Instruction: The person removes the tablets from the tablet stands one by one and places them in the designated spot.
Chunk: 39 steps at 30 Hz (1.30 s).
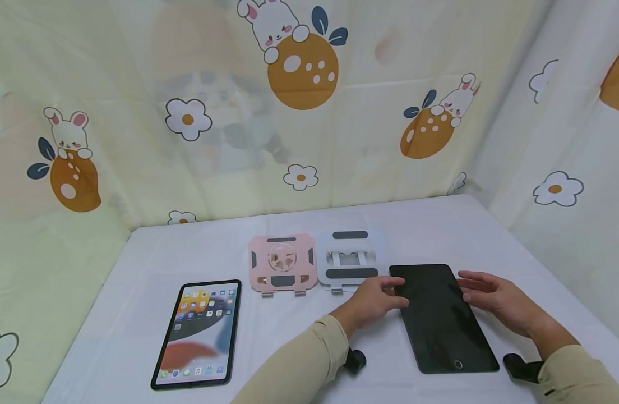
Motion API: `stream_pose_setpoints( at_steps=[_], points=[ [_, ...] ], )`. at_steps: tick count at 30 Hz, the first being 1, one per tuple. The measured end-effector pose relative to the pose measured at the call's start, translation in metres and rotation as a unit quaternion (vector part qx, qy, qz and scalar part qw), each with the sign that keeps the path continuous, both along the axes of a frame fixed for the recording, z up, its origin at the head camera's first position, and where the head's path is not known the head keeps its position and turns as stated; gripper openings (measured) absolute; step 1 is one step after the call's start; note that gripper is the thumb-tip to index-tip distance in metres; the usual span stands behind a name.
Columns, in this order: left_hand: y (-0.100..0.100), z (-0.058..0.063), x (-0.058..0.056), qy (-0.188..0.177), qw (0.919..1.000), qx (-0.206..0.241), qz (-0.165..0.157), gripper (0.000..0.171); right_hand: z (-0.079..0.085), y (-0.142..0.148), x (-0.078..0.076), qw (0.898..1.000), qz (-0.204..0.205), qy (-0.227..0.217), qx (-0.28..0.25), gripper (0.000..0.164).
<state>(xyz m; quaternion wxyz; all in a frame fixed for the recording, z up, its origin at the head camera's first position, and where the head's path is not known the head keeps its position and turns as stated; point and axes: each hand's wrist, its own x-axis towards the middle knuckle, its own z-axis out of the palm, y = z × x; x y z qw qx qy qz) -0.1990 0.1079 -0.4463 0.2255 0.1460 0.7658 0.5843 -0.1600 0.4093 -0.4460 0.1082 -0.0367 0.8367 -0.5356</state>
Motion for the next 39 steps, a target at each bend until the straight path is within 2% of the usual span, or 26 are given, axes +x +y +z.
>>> stream_pose_setpoints(
  at_steps=[7,19,29,39],
  points=[
    [0.0018,0.0014,0.0018,0.004,0.9997,-0.026,-0.001,0.041,0.0020,-0.0008,0.0009,1.000,0.007,0.000,0.015,0.064],
    [0.0019,0.0067,0.0016,0.018,0.9988,-0.044,-0.006,0.039,0.0031,-0.0021,0.0011,1.000,0.006,-0.001,0.012,0.064],
    [-0.0006,0.0009,0.0044,0.015,0.9983,-0.055,-0.016,0.038,-0.0056,-0.0019,0.0028,0.998,0.005,-0.047,0.030,0.068],
    [-0.0001,0.0016,0.0006,0.021,0.9980,-0.057,-0.017,0.038,-0.0058,0.0018,-0.0036,0.998,0.003,-0.055,0.021,0.070]
  ],
)
